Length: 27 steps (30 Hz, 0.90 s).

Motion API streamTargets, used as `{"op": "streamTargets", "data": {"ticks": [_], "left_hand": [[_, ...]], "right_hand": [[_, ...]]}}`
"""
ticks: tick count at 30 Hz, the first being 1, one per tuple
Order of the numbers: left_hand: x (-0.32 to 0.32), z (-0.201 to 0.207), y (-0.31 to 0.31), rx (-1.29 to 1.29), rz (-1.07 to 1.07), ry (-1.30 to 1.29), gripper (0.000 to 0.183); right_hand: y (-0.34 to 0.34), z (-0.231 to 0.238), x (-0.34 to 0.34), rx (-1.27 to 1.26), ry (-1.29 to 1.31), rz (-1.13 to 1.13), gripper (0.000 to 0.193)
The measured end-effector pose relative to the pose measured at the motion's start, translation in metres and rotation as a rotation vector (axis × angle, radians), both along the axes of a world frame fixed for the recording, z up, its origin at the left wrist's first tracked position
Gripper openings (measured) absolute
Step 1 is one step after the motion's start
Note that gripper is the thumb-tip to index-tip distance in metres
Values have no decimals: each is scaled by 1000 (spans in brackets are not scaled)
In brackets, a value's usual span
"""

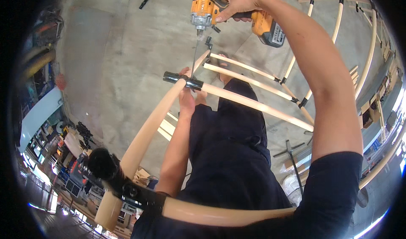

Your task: The person connects wooden poles using plastic joints, securing them with an electric drill, and picks up additional joints from the floor.

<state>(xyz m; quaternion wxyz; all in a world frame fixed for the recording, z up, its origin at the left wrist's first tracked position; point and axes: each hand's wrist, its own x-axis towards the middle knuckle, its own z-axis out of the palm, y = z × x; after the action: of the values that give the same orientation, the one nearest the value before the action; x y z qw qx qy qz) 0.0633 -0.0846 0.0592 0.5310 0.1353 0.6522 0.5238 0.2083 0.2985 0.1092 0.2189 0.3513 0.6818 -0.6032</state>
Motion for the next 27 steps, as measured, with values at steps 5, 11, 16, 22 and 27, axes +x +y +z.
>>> {"op": "streamTargets", "data": {"ticks": [5, 11, 16, 22, 27], "left_hand": [[-12, -1, -4, 43, -173, 165, 55], [-28, 0, -10, -19, -189, -73, 54], [-34, 11, -1, 45, -254, -14, 55], [-32, 19, -2, 105, -349, 61, 49], [-30, 11, -4, 85, -324, 128, 41]], "right_hand": [[-14, -22, 5, 96, 21, -38, 51], [-19, 10, 14, 46, -41, -66, 51], [-32, 24, 18, 204, -34, -37, 62], [-52, -40, 36, 506, -153, 139, 87], [-57, 9, 21, 797, -87, 96, 64]]}}
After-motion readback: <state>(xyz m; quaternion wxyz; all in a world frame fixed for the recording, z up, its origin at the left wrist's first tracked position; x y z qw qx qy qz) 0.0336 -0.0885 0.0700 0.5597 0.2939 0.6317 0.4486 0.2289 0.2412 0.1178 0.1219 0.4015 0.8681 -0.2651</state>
